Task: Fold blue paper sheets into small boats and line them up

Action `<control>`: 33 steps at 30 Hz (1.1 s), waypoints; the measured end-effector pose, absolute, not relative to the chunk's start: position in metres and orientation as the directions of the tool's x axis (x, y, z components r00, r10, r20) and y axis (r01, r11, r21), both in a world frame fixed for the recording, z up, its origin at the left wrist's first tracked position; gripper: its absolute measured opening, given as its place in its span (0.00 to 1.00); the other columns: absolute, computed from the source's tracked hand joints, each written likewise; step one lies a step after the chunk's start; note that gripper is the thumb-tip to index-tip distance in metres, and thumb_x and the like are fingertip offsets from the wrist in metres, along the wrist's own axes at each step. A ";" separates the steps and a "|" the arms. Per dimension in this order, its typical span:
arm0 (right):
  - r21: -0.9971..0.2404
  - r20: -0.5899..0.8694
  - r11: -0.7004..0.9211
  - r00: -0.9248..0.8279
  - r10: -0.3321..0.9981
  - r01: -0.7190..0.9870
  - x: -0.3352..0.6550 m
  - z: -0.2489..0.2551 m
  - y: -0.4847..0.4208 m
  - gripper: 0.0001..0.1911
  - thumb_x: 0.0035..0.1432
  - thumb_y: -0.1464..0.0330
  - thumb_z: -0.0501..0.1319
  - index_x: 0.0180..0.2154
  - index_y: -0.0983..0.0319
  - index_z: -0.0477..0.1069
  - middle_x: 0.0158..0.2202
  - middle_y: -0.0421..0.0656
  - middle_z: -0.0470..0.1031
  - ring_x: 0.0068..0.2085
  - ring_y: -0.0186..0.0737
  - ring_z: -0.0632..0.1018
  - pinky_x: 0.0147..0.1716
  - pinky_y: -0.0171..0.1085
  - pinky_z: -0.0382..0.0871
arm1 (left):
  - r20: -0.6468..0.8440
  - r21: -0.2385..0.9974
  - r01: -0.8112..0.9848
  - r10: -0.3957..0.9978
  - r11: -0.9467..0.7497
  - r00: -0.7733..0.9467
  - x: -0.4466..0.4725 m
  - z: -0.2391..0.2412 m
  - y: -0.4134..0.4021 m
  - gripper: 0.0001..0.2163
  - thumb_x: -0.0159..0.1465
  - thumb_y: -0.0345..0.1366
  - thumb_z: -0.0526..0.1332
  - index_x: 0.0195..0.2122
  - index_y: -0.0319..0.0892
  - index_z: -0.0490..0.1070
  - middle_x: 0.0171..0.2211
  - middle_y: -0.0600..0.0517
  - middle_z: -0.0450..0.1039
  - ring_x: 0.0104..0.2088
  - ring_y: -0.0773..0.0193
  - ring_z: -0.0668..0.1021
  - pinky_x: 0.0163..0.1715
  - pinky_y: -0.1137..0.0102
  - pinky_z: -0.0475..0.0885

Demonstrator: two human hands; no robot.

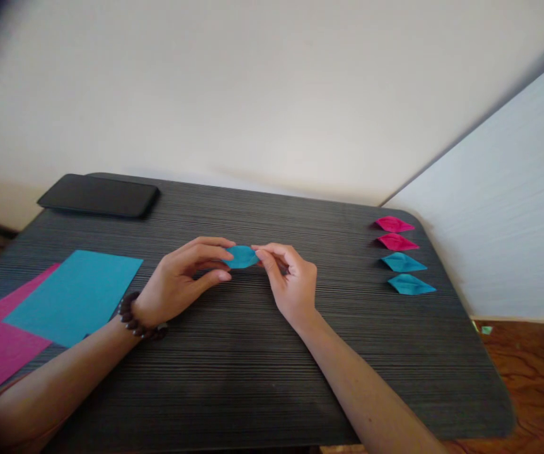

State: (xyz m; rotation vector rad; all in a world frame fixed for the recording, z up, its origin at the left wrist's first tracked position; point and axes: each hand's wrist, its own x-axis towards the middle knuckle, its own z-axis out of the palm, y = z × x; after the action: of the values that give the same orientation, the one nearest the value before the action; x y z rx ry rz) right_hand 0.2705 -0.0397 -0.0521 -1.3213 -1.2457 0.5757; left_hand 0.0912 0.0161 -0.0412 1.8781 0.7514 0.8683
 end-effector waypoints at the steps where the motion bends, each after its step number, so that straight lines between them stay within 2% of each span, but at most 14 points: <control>1: -0.913 0.342 0.240 0.298 0.891 0.331 0.271 -0.052 -0.040 0.03 0.57 0.68 0.60 0.35 0.59 0.71 0.37 0.41 0.79 0.34 0.37 0.80 0.37 0.38 0.77 | 0.265 0.868 0.196 0.761 -0.455 0.592 0.091 -0.040 0.016 0.07 0.58 0.36 0.62 0.38 0.43 0.73 0.49 0.48 0.68 0.43 0.62 0.75 0.43 0.68 0.73; 4: -0.905 0.342 0.255 0.224 0.913 0.340 0.275 -0.051 -0.040 0.04 0.57 0.67 0.59 0.36 0.59 0.70 0.38 0.42 0.79 0.33 0.36 0.80 0.36 0.37 0.77 | 0.270 0.802 0.313 0.776 -0.508 0.570 0.090 -0.039 0.018 0.05 0.59 0.36 0.61 0.32 0.44 0.75 0.48 0.49 0.70 0.46 0.60 0.74 0.47 0.65 0.70; 9: -0.908 0.318 0.265 0.123 0.940 0.323 0.279 -0.051 -0.040 0.05 0.58 0.66 0.58 0.36 0.59 0.68 0.41 0.43 0.78 0.32 0.36 0.80 0.34 0.37 0.77 | 0.094 0.946 0.234 0.883 -0.223 0.460 0.092 -0.041 0.021 0.07 0.57 0.39 0.63 0.30 0.40 0.74 0.44 0.48 0.74 0.41 0.60 0.77 0.44 0.65 0.72; 12: -0.915 0.313 0.266 0.119 0.942 0.303 0.279 -0.052 -0.041 0.04 0.59 0.66 0.57 0.36 0.60 0.67 0.41 0.44 0.78 0.33 0.36 0.80 0.34 0.37 0.77 | 0.046 0.965 0.221 0.919 -0.143 0.392 0.093 -0.041 0.022 0.08 0.54 0.39 0.65 0.29 0.40 0.73 0.37 0.50 0.77 0.37 0.62 0.78 0.42 0.67 0.73; 15: -0.905 0.322 0.283 0.076 0.944 0.317 0.279 -0.053 -0.041 0.03 0.59 0.68 0.57 0.37 0.60 0.66 0.41 0.44 0.78 0.34 0.36 0.80 0.33 0.36 0.76 | 0.088 0.952 0.241 0.921 -0.190 0.379 0.091 -0.040 0.021 0.08 0.54 0.40 0.65 0.30 0.40 0.74 0.35 0.50 0.77 0.37 0.63 0.78 0.41 0.68 0.73; 20: -0.796 0.396 0.404 -0.117 0.911 0.450 0.283 -0.050 -0.039 0.12 0.55 0.69 0.61 0.42 0.58 0.67 0.44 0.43 0.76 0.40 0.36 0.79 0.41 0.37 0.75 | 0.228 0.857 0.323 0.857 -0.402 0.462 0.089 -0.038 0.019 0.06 0.56 0.39 0.64 0.30 0.42 0.74 0.36 0.50 0.77 0.39 0.62 0.77 0.43 0.68 0.71; 23: -0.703 0.432 0.470 -0.203 0.878 0.534 0.284 -0.048 -0.037 0.07 0.55 0.67 0.61 0.38 0.58 0.70 0.44 0.42 0.76 0.44 0.37 0.77 0.44 0.38 0.72 | 0.271 0.814 0.338 0.824 -0.472 0.498 0.089 -0.037 0.019 0.05 0.57 0.38 0.63 0.30 0.43 0.74 0.36 0.51 0.77 0.38 0.63 0.77 0.44 0.69 0.70; 27: -0.669 0.457 0.439 -0.134 0.879 0.599 0.284 -0.049 -0.037 0.03 0.56 0.68 0.60 0.34 0.58 0.71 0.40 0.41 0.77 0.41 0.36 0.78 0.43 0.37 0.72 | 0.270 0.794 0.378 0.833 -0.476 0.482 0.088 -0.037 0.019 0.06 0.57 0.40 0.63 0.30 0.43 0.74 0.35 0.52 0.77 0.38 0.63 0.78 0.43 0.69 0.71; 33: -0.686 0.438 0.329 0.006 0.899 0.649 0.280 -0.052 -0.037 0.02 0.54 0.68 0.62 0.32 0.59 0.73 0.34 0.39 0.79 0.34 0.34 0.79 0.35 0.32 0.73 | 0.186 0.828 0.426 0.894 -0.365 0.407 0.088 -0.037 0.018 0.07 0.55 0.42 0.64 0.29 0.44 0.75 0.34 0.54 0.78 0.35 0.63 0.79 0.40 0.70 0.73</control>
State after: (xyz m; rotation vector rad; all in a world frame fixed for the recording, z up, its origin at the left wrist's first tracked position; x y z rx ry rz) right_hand 0.2805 -0.0374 -0.0519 -1.3970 -1.7182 0.3587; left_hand 0.0884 0.0177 -0.0374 1.9575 1.1228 0.8455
